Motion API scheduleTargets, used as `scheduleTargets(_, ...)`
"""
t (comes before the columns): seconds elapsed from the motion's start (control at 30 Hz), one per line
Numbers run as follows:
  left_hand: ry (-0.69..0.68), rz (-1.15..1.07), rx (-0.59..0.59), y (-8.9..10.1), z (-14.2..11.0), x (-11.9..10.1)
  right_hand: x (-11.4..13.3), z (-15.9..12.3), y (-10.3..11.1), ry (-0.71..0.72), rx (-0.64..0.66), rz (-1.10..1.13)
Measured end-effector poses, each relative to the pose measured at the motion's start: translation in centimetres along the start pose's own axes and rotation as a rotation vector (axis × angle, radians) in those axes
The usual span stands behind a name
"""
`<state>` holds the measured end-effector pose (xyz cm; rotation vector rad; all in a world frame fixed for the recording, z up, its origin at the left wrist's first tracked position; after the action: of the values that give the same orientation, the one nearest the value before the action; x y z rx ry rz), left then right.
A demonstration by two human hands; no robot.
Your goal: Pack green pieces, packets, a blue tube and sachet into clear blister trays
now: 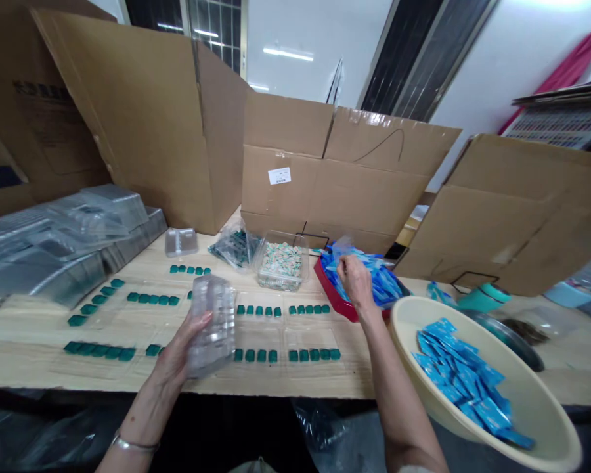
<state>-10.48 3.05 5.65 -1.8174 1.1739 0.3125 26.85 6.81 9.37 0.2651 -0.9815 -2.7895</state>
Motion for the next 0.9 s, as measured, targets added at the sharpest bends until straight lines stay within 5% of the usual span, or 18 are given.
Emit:
scheduleTargets(0.3,-0.009,0.001,0.047,-0.7,0.2,0.7,5.4,4.1,-1.3,-0.004,-0.088,0.383)
scheduleTargets(0.53,-0.098,-0.065,-0.006,1.3,-0.3,-0.1,14.1,7.7,-4.1,0.104,-0.014,0.827)
scheduleTargets(0.73,-0.171,-0.113,-0.066,3.6,-0.9,-1.3,21.5,11.1,-10.2,0.267,0.047,0.999)
scheduleTargets(0.9,-0.182,-0.168,-0.073,5.2,-1.4,-2.3,24.8,15.1,-17.0,0.277,0.13,0.874)
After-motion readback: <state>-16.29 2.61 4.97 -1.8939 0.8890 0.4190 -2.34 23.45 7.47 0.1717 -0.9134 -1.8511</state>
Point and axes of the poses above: each hand's wrist, its own z-axis towards the middle knuckle, its own y-axis out of the back of the hand, x = y × z, the point moved 2 cm from there along z, towards the middle knuckle, and after that the axes turned 13 degrees about y, right-handed, at the moved point
